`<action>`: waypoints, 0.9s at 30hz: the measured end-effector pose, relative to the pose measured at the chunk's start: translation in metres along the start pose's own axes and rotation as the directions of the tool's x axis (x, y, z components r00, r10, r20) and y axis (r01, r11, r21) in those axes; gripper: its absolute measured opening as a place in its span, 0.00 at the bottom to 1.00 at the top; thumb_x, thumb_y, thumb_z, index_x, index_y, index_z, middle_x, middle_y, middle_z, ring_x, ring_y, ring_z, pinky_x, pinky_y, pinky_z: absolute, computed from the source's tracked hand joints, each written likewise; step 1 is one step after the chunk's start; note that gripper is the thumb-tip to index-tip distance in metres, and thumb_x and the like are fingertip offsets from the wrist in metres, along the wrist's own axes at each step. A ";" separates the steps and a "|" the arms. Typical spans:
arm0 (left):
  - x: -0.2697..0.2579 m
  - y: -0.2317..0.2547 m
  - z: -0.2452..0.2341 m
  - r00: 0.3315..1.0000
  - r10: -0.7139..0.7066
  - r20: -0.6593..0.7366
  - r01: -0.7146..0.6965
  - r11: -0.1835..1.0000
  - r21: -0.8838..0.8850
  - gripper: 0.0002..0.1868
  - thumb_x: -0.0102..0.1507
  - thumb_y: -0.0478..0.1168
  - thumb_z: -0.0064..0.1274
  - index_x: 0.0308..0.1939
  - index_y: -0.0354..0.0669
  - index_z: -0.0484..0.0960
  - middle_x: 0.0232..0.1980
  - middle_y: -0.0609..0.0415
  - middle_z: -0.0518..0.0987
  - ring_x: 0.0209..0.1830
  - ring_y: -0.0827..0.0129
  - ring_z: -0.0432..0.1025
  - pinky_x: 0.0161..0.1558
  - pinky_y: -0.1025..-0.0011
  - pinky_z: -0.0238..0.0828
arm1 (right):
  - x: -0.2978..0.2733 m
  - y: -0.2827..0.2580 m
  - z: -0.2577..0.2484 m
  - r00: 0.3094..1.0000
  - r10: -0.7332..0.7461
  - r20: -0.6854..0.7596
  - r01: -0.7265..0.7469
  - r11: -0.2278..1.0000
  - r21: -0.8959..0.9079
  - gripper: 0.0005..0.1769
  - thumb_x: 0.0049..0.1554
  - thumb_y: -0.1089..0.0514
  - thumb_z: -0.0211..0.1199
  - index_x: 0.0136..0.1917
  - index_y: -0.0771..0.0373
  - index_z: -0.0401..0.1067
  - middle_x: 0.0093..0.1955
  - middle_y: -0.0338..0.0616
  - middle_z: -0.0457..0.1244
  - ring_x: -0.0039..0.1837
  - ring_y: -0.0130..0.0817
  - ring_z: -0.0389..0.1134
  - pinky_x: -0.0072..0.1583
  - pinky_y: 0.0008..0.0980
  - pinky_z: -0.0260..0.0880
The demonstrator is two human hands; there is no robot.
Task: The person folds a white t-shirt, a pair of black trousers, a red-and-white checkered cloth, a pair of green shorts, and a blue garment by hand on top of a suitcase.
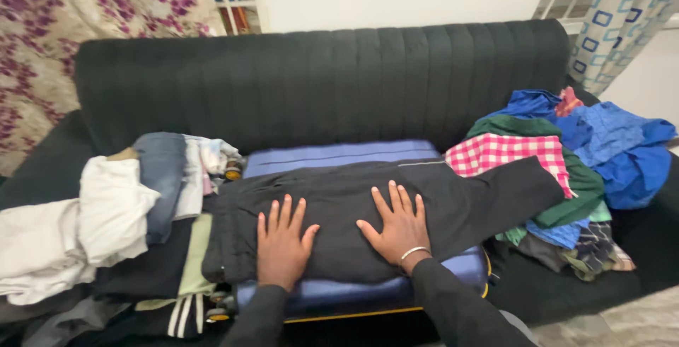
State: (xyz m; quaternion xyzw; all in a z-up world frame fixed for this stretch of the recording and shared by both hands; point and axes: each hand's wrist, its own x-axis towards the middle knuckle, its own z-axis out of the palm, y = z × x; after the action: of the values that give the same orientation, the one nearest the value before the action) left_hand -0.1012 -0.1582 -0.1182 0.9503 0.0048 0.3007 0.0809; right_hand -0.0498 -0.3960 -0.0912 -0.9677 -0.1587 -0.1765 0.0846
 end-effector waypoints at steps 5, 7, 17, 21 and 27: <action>-0.023 0.012 -0.002 0.995 -0.092 -0.043 0.091 0.995 -0.033 0.31 0.66 0.55 0.47 0.70 0.49 0.70 0.74 0.48 0.67 0.75 0.51 0.58 0.73 0.50 0.49 | 0.002 0.000 0.002 1.000 0.009 0.001 -0.009 1.000 -0.007 0.46 0.54 0.27 0.56 0.78 0.49 0.56 0.81 0.56 0.46 0.81 0.51 0.44 0.76 0.59 0.36; -0.029 0.013 -0.002 0.994 -0.088 -0.067 0.084 0.994 -0.064 0.31 0.65 0.55 0.47 0.70 0.48 0.70 0.74 0.48 0.67 0.75 0.51 0.58 0.72 0.50 0.49 | 0.001 0.001 0.004 1.000 0.003 -0.009 -0.003 1.000 -0.017 0.46 0.54 0.27 0.56 0.78 0.49 0.56 0.81 0.56 0.46 0.81 0.51 0.44 0.76 0.59 0.36; -0.032 0.011 -0.008 0.998 -0.057 -0.041 0.053 0.993 -0.103 0.34 0.65 0.55 0.47 0.72 0.46 0.67 0.75 0.45 0.65 0.76 0.50 0.56 0.72 0.50 0.47 | -0.001 0.000 0.001 1.000 0.015 0.001 -0.015 0.999 -0.029 0.45 0.54 0.28 0.56 0.78 0.48 0.56 0.81 0.54 0.46 0.82 0.49 0.43 0.77 0.57 0.37; -0.026 0.000 -0.014 0.997 -0.040 -0.068 0.021 0.964 -0.263 0.34 0.63 0.52 0.53 0.70 0.43 0.68 0.74 0.42 0.65 0.75 0.48 0.56 0.72 0.50 0.47 | 0.000 0.000 0.002 1.000 0.021 0.008 -0.020 1.000 -0.021 0.45 0.54 0.28 0.56 0.78 0.47 0.56 0.81 0.53 0.46 0.82 0.48 0.43 0.77 0.57 0.36; -0.020 -0.064 -0.036 0.876 -0.478 -0.067 0.452 0.861 -0.234 0.42 0.57 0.57 0.60 0.68 0.35 0.69 0.65 0.37 0.74 0.68 0.45 0.67 0.66 0.51 0.61 | 0.001 0.000 0.003 1.000 0.026 0.004 -0.026 0.999 -0.026 0.45 0.54 0.27 0.55 0.78 0.47 0.55 0.81 0.53 0.46 0.82 0.47 0.43 0.77 0.55 0.36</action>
State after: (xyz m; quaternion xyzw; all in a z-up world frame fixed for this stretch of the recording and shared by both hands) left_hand -0.1357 -0.0912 -0.1104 0.8866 0.2071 0.3286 0.2510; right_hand -0.0479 -0.3946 -0.0936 -0.9711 -0.1441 -0.1753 0.0740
